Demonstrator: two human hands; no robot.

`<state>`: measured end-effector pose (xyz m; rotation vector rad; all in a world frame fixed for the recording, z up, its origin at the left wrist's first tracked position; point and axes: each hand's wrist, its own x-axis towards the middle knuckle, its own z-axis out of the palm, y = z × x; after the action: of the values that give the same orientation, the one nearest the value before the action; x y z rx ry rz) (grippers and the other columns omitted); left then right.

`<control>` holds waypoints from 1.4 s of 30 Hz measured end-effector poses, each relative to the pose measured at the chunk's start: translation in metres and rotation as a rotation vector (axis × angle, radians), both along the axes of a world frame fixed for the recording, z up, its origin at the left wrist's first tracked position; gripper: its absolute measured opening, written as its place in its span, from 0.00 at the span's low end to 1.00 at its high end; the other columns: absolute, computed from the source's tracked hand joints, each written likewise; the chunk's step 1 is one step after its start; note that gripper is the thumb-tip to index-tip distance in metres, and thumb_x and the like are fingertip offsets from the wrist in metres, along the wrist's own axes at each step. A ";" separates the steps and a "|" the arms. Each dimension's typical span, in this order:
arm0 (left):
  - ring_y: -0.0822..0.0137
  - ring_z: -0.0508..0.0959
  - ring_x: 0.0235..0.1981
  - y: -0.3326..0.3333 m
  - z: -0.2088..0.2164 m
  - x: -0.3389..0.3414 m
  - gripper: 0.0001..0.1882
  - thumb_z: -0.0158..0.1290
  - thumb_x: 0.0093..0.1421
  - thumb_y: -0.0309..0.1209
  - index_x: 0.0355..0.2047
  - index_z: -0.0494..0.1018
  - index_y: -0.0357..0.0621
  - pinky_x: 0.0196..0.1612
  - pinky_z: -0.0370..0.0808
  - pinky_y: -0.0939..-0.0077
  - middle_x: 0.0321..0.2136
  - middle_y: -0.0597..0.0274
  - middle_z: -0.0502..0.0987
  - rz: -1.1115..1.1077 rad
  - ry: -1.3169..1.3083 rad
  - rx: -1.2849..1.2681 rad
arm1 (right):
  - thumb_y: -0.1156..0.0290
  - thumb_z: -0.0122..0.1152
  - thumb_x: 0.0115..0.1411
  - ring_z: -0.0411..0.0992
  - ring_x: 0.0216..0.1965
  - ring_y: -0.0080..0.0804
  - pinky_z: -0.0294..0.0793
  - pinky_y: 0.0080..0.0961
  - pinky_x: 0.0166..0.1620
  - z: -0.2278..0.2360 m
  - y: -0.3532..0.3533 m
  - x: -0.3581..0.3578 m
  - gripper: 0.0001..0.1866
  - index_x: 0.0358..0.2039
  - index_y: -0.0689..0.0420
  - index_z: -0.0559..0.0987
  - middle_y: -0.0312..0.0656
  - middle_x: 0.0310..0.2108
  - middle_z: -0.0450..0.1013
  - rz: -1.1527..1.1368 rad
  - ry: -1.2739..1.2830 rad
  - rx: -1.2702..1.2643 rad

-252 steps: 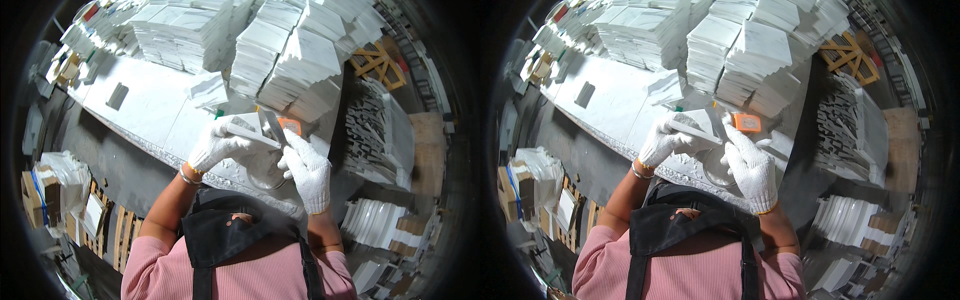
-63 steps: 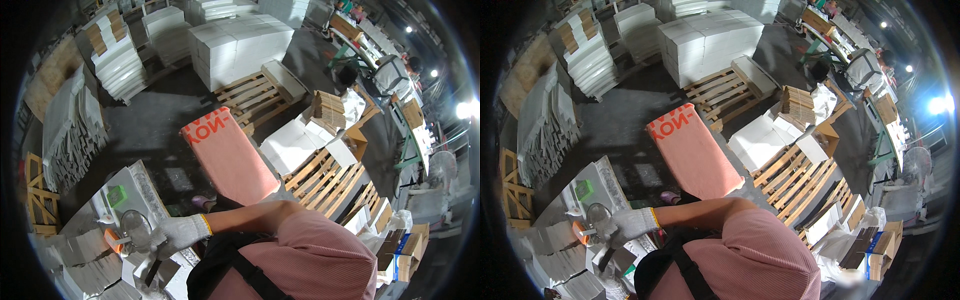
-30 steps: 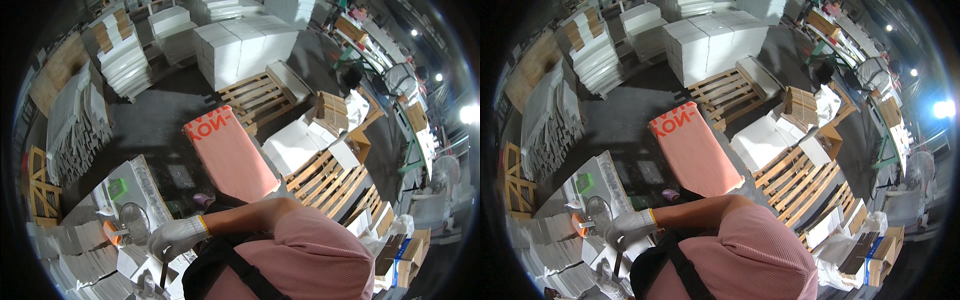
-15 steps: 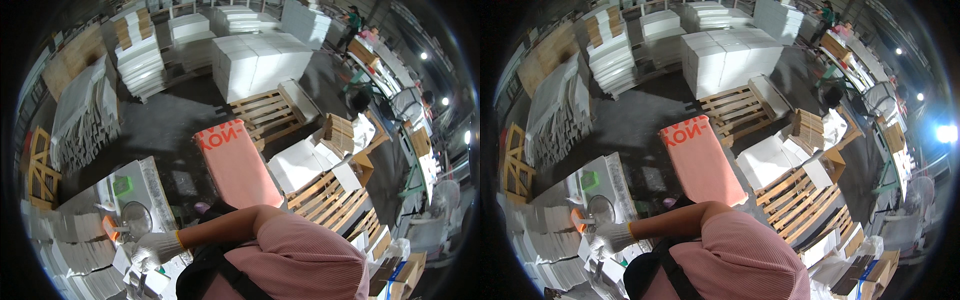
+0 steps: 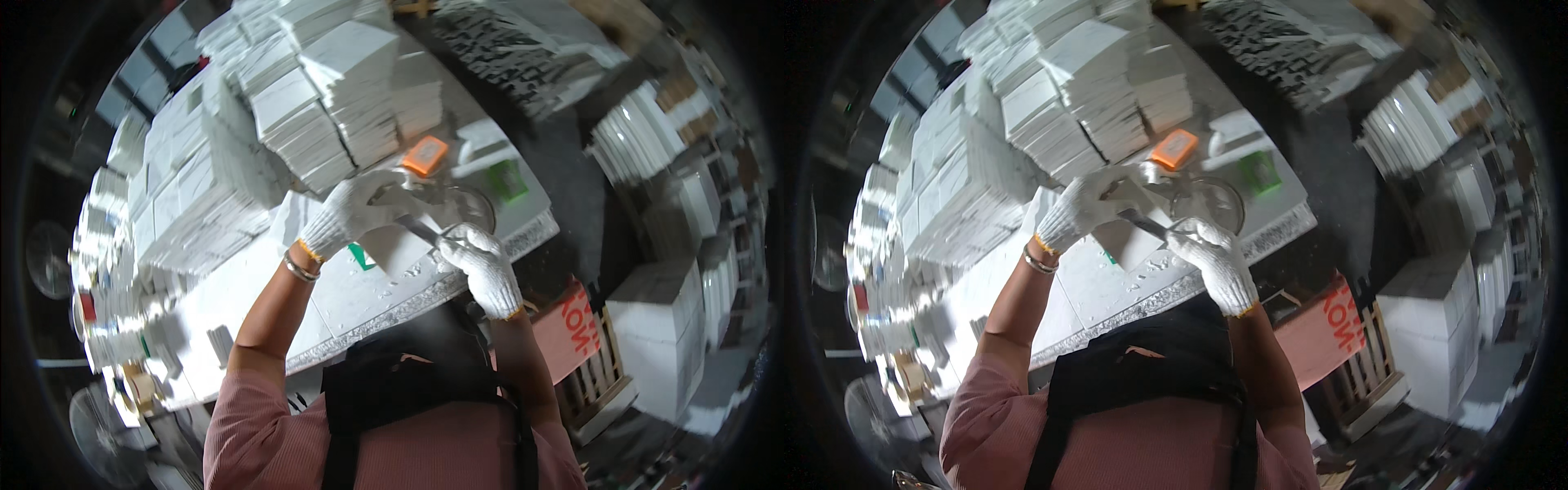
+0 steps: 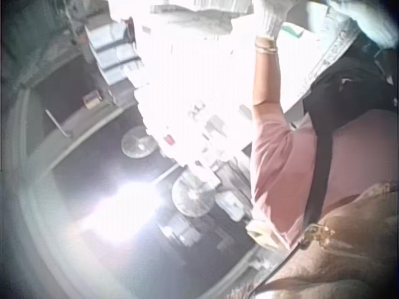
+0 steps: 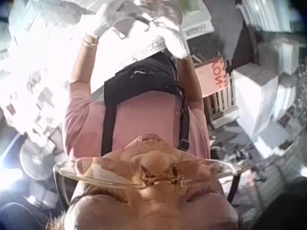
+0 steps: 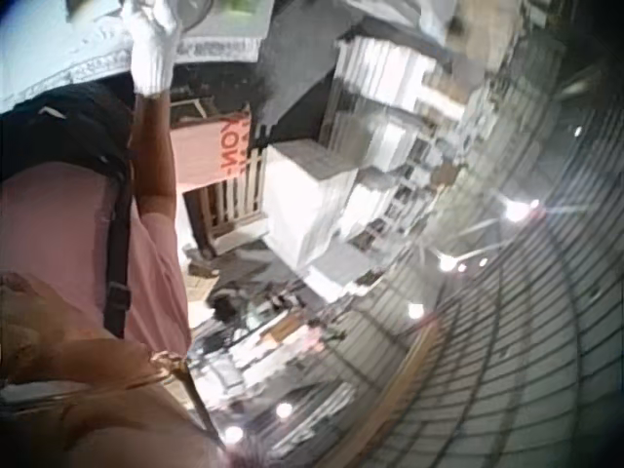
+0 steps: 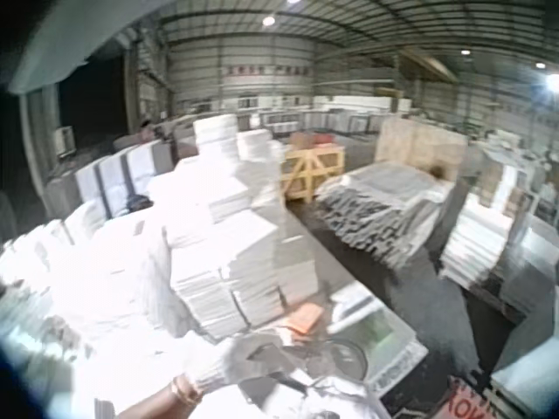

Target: The person repeatedly picks up small white rectangular tiles from a table, rubs their edges with a green sanding block, and places them back on the table. The person wears white gloves and a pink shirt while working in a warehouse-like area with stacks of tiles.

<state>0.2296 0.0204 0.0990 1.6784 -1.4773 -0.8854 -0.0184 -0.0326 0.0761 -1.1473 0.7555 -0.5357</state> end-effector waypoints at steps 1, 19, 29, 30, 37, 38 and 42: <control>0.71 0.79 0.42 -0.001 -0.006 0.003 0.26 0.64 0.58 0.28 0.58 0.74 0.41 0.45 0.78 0.73 0.43 0.59 0.81 0.032 -0.062 -0.015 | 0.74 0.61 0.65 0.74 0.31 0.18 0.73 0.15 0.38 -0.006 -0.008 0.002 0.06 0.41 0.62 0.81 0.35 0.32 0.77 0.025 -0.018 0.067; 0.36 0.54 0.71 0.083 -0.045 -0.053 0.63 0.67 0.38 0.68 0.70 0.59 0.48 0.67 0.58 0.41 0.69 0.47 0.61 0.397 -0.503 -0.066 | 0.79 0.59 0.64 0.78 0.37 0.20 0.78 0.19 0.40 0.019 -0.096 0.029 0.12 0.48 0.63 0.81 0.40 0.36 0.81 0.450 0.212 -0.323; 0.38 0.60 0.69 0.079 -0.053 -0.060 0.57 0.66 0.44 0.63 0.69 0.60 0.46 0.67 0.59 0.45 0.67 0.50 0.64 0.477 -0.509 -0.120 | 0.79 0.59 0.64 0.79 0.31 0.22 0.79 0.21 0.35 0.006 -0.103 0.021 0.13 0.49 0.63 0.82 0.43 0.33 0.81 0.698 0.140 -0.693; 0.38 0.60 0.69 0.079 -0.053 -0.060 0.57 0.66 0.45 0.64 0.69 0.61 0.46 0.67 0.59 0.45 0.67 0.50 0.64 0.471 -0.508 -0.122 | 0.80 0.59 0.64 0.79 0.31 0.22 0.79 0.21 0.36 0.005 -0.102 0.017 0.14 0.49 0.63 0.82 0.44 0.33 0.81 0.708 0.126 -0.707; 0.42 0.59 0.70 0.079 -0.053 -0.060 0.57 0.64 0.46 0.66 0.68 0.61 0.42 0.70 0.55 0.47 0.67 0.47 0.63 0.454 -0.501 -0.135 | 0.79 0.61 0.63 0.80 0.33 0.25 0.79 0.23 0.37 -0.002 -0.094 0.014 0.14 0.50 0.61 0.82 0.46 0.34 0.82 0.580 0.146 -0.676; 0.42 0.59 0.70 0.080 -0.053 -0.060 0.57 0.65 0.46 0.65 0.68 0.61 0.42 0.70 0.55 0.47 0.68 0.47 0.63 0.457 -0.500 -0.132 | 0.79 0.59 0.65 0.79 0.33 0.22 0.78 0.21 0.36 0.000 -0.090 0.014 0.14 0.51 0.61 0.82 0.44 0.34 0.81 0.575 0.165 -0.657; 0.42 0.58 0.70 0.080 -0.053 -0.061 0.58 0.65 0.46 0.66 0.69 0.60 0.43 0.70 0.55 0.46 0.68 0.48 0.62 0.466 -0.486 -0.106 | 0.78 0.60 0.65 0.78 0.32 0.22 0.78 0.21 0.36 -0.012 -0.077 0.017 0.14 0.51 0.61 0.81 0.42 0.33 0.81 0.647 -0.053 -0.992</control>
<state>0.1689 0.1004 0.0464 2.1284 -1.3043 -0.1487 -0.0018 -0.1095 0.0641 -2.1703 -0.0158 -0.3729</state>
